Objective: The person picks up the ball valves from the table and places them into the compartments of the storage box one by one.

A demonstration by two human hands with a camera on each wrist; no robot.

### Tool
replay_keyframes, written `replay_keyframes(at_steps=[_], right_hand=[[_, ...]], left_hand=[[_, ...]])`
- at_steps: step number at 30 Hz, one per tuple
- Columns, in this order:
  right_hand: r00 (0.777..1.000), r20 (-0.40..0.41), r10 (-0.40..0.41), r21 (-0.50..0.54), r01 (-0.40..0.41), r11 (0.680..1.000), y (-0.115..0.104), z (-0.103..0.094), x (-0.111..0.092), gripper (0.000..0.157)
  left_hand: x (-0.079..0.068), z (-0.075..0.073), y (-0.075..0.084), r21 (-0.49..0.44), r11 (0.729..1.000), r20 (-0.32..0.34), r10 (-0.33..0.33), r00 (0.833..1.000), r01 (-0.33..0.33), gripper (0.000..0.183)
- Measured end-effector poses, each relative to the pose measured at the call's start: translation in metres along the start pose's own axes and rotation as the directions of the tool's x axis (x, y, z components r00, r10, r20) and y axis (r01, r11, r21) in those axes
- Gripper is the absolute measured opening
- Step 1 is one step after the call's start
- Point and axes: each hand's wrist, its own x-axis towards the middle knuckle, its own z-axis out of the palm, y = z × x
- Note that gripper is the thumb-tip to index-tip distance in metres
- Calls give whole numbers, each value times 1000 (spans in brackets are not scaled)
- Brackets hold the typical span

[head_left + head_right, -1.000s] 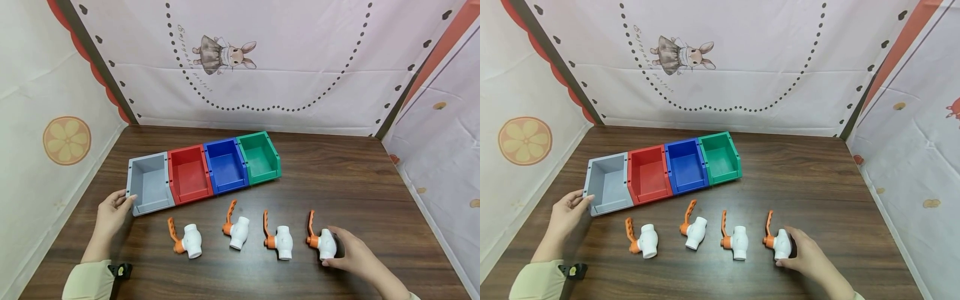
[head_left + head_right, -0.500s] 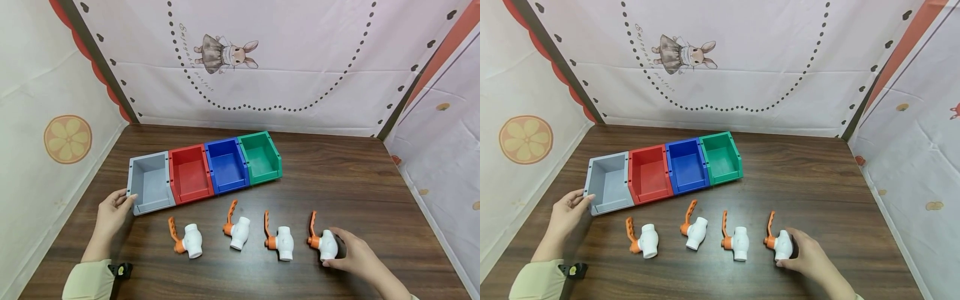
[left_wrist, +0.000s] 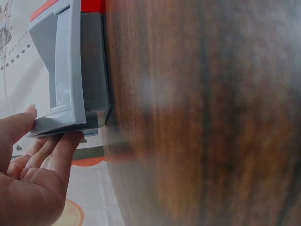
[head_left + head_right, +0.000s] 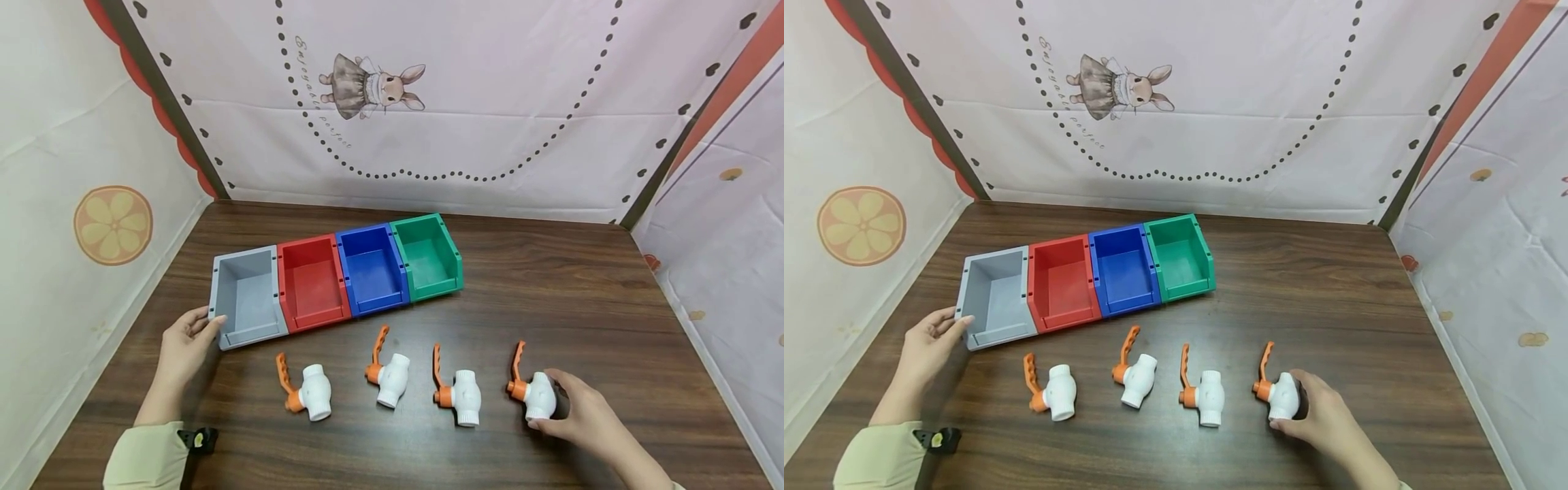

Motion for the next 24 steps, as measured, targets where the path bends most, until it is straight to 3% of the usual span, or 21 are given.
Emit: replay_keyframes(at_steps=[11,18,24], right_hand=[[1000,-17,18,35,-18,999,-4,-2,6,77],[993,-87,-78,28,81,996,-6,-9,17,77],[971,-120,-207,-10,207,978,-7,-16,35,78]], left_hand=[[-1,-1,1,-19,1000,12,4,1000,-4,52],[-2,-2,1,20,999,16,-29,999,29,54],[-3,-2,3,47,999,21,-29,999,28,53]])
